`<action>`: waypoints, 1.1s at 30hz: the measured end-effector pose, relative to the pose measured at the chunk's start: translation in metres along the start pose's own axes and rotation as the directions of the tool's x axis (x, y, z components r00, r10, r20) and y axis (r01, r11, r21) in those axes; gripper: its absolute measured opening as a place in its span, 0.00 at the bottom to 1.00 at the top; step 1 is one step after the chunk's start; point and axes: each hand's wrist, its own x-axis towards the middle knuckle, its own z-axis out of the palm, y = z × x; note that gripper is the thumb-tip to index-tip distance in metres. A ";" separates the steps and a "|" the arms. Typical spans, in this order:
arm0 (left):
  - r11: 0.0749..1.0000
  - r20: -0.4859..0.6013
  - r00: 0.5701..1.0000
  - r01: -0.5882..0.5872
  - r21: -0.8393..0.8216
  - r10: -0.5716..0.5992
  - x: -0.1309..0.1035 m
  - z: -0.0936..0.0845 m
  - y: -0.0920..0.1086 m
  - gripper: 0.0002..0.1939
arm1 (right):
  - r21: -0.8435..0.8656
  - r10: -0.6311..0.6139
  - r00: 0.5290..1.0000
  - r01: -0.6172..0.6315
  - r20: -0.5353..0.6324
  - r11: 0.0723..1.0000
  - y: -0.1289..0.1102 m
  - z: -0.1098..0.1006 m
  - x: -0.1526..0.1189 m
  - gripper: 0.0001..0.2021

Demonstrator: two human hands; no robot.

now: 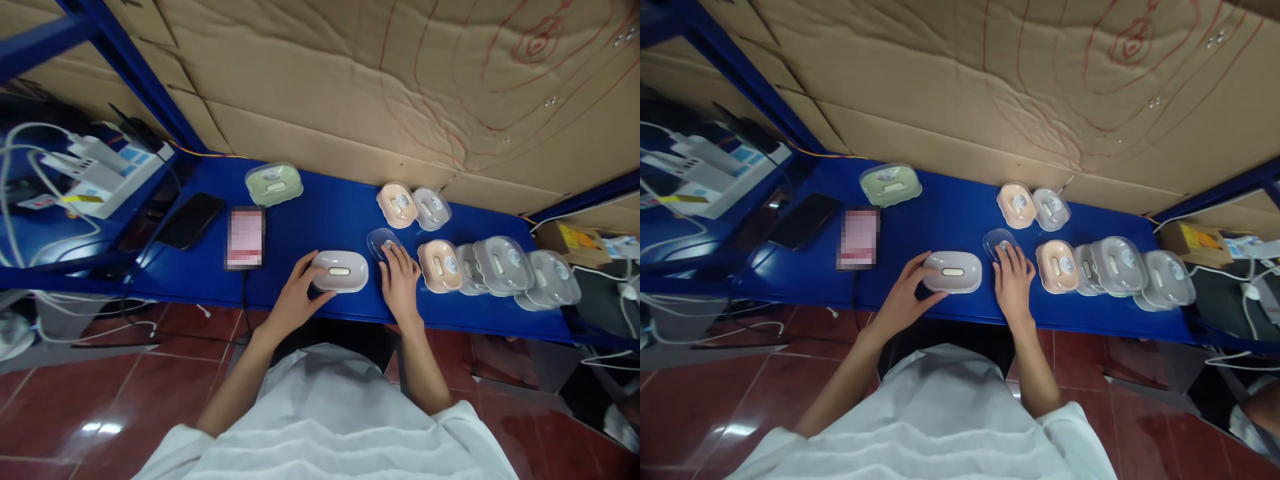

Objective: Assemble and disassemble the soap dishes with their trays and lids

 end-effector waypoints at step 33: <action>0.991 0.111 0.989 -0.086 -0.103 0.097 0.018 0.007 -0.008 0.44 | 0.166 -0.398 0.917 0.396 -0.019 0.903 -0.005 0.010 -0.028 0.42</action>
